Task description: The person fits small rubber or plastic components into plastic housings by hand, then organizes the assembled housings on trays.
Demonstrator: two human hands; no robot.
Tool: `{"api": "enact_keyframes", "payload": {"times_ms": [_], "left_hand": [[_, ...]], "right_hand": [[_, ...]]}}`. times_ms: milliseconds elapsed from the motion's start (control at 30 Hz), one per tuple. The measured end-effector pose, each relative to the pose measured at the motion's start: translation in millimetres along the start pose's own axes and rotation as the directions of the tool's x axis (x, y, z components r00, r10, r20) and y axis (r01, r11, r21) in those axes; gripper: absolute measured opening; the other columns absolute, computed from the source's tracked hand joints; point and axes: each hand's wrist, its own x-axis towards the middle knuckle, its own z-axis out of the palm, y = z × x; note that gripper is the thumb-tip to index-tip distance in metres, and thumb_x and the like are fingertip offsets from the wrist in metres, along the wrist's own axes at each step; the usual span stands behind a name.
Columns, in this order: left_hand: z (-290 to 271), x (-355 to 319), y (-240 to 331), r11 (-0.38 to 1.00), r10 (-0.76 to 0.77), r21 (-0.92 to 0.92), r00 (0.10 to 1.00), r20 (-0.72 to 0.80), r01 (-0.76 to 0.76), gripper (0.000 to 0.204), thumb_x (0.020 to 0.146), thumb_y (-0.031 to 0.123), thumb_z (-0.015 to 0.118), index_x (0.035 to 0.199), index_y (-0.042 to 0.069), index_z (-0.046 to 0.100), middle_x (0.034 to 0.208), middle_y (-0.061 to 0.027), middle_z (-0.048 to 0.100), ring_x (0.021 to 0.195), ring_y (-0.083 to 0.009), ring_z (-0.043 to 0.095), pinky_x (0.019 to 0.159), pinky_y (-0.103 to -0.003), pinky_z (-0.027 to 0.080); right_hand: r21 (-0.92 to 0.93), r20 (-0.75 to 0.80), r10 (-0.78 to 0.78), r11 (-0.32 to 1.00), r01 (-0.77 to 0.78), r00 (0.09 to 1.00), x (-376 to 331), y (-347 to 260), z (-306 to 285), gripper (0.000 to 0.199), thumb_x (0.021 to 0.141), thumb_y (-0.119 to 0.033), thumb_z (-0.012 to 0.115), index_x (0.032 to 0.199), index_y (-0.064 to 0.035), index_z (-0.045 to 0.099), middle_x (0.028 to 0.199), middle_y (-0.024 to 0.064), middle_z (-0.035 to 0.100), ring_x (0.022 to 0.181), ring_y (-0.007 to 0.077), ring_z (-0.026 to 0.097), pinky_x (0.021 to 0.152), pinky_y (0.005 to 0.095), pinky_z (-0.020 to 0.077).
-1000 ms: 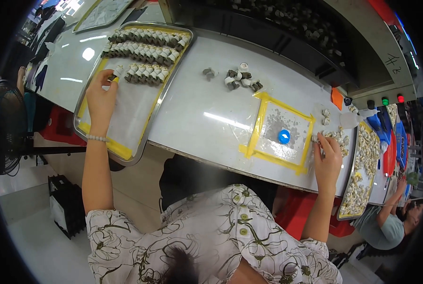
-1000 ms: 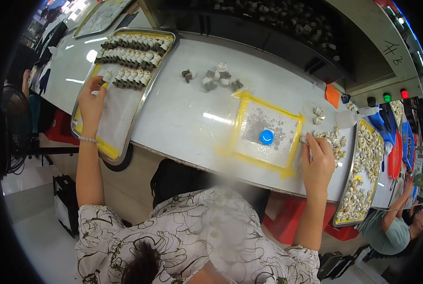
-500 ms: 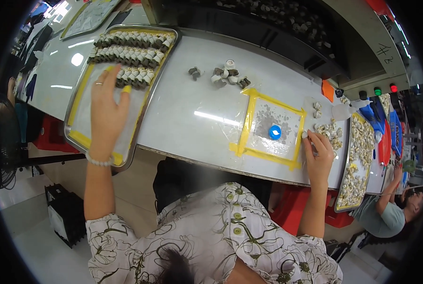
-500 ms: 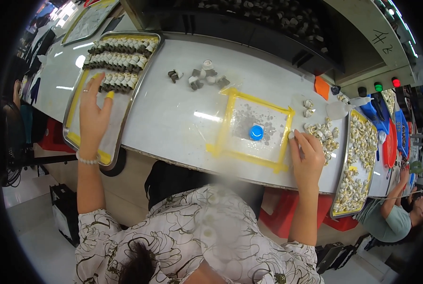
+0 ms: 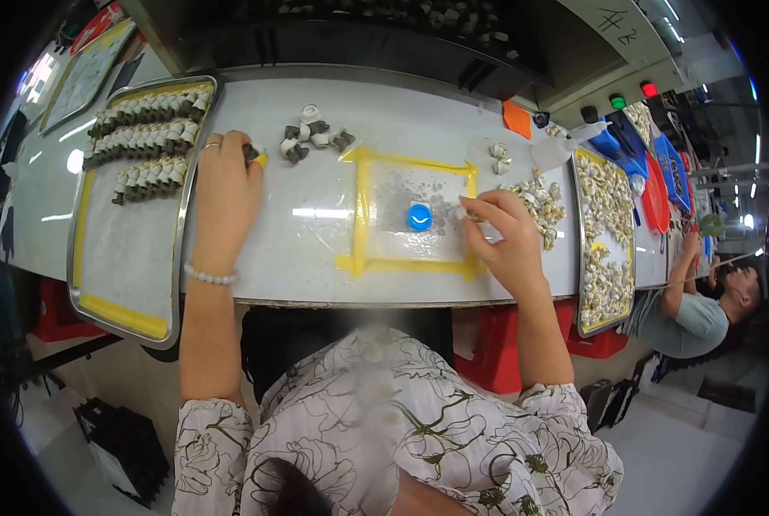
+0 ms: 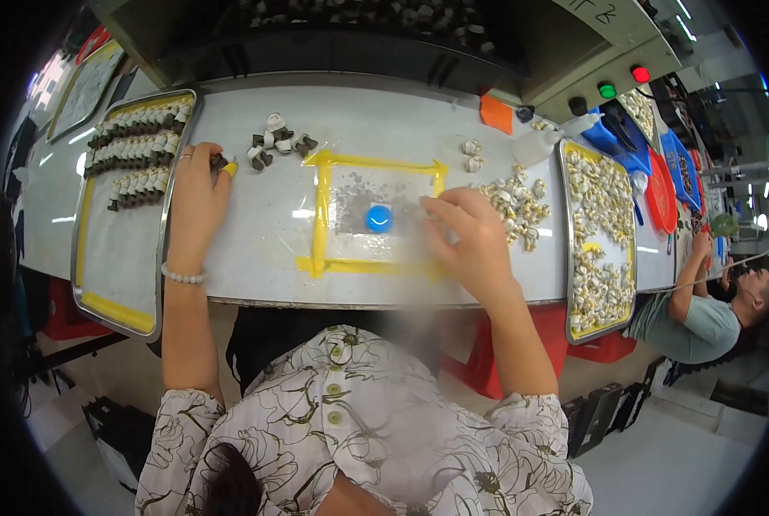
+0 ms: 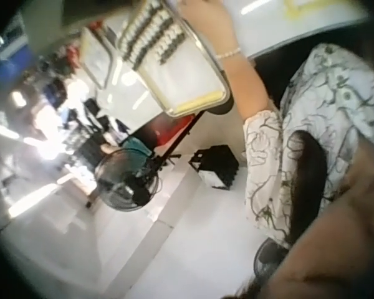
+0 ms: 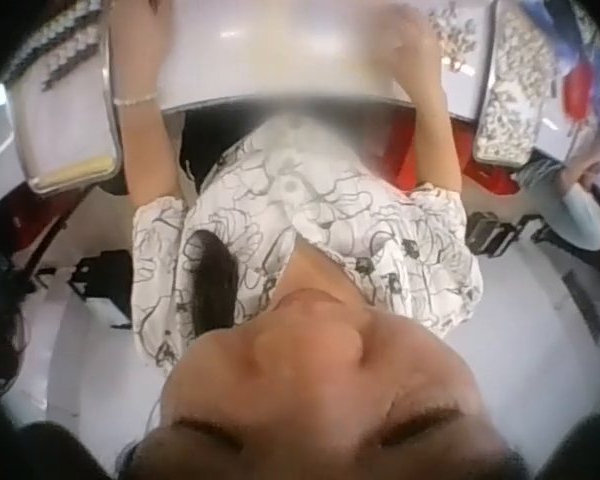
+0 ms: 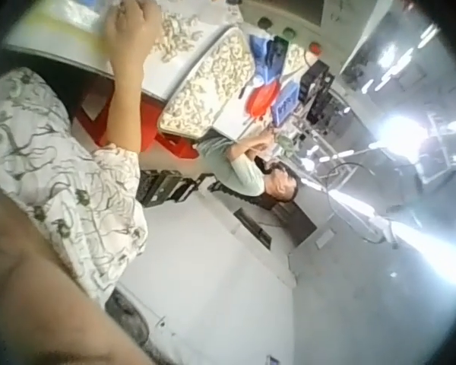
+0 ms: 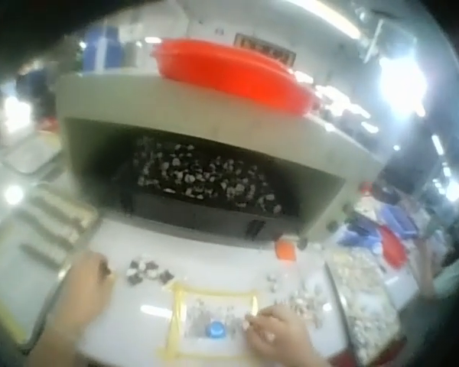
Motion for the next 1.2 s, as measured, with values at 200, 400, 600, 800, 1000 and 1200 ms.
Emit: {"api": "enact_keyframes", "payload": {"times_ms": [200,400,600,800,1000,1200], "left_hand": [[-11.4,-23.4,27.7,0.526,-0.179,-0.795,0.953,0.244,0.302,0.025,0.076,-0.001,0.065,0.1,-0.004,0.057,0.087,-0.0107,0.064,0.075,-0.0145,0.061,0.065,-0.024,0.05],[0.8,-63.2,47.2,-0.042,0.041,-0.902,0.903,0.427,0.429,0.031,0.081,-0.004,0.062,0.112,-0.007,0.056,0.096,-0.0127,0.064,0.081,-0.0158,0.063,0.073,-0.027,0.054],[15.8,-76.5,72.3,-0.267,0.046,-0.806,0.843,0.537,0.528,0.028,0.084,-0.004,0.058,0.112,-0.008,0.055,0.099,-0.0148,0.062,0.083,-0.0207,0.065,0.077,-0.031,0.055],[22.2,-78.0,75.2,-0.246,0.069,-0.803,0.836,0.544,0.543,0.026,0.085,-0.004,0.057,0.11,-0.007,0.055,0.1,-0.0142,0.062,0.086,-0.0213,0.064,0.079,-0.032,0.055],[23.3,-78.8,72.9,-0.27,0.076,-0.796,0.836,0.544,0.542,0.025,0.084,-0.004,0.059,0.109,-0.006,0.057,0.1,-0.0137,0.063,0.085,-0.0212,0.065,0.079,-0.031,0.055],[27.1,-83.6,75.2,-0.189,0.044,-0.832,0.851,0.523,0.521,0.022,0.084,-0.004,0.058,0.106,-0.008,0.057,0.098,-0.0186,0.063,0.08,-0.0246,0.066,0.073,-0.032,0.057]], "right_hand": [[-0.028,0.132,-0.159,0.986,0.164,0.978,17.8,-15.9,9.5,0.021,0.069,-0.003,0.067,0.091,-0.0045,0.067,0.084,0.0079,0.059,0.075,0.0232,0.058,0.064,0.0327,0.0476],[-0.069,0.23,-0.192,0.975,0.212,0.954,25.1,-21.8,11.7,0.019,0.069,-0.002,0.067,0.088,-0.0043,0.067,0.083,0.0071,0.06,0.075,0.0231,0.058,0.064,0.0332,0.0477],[-0.026,0.155,-0.147,0.988,0.153,0.977,20.2,-19.9,14.1,0.019,0.068,-0.003,0.066,0.087,-0.0047,0.068,0.082,0.0072,0.061,0.075,0.0239,0.058,0.065,0.0332,0.0476],[0.274,0.115,0.008,0.961,-0.04,0.993,17.7,-30.7,7.9,0.023,0.072,-0.001,0.068,0.095,-0.0026,0.067,0.087,0.0088,0.063,0.08,0.0203,0.06,0.071,0.0283,0.0472],[0.457,0.131,-0.017,0.888,-0.045,0.991,22.4,-45.4,13.9,0.026,0.073,0.0,0.068,0.099,-0.0027,0.067,0.09,0.0103,0.063,0.08,0.0213,0.061,0.072,0.0288,0.0491],[0.434,0.241,0.013,0.893,-0.12,0.97,20.1,-49.5,18.2,0.025,0.074,-0.001,0.068,0.099,-0.002,0.067,0.089,0.0086,0.063,0.078,0.0185,0.061,0.068,0.0267,0.048]]}}
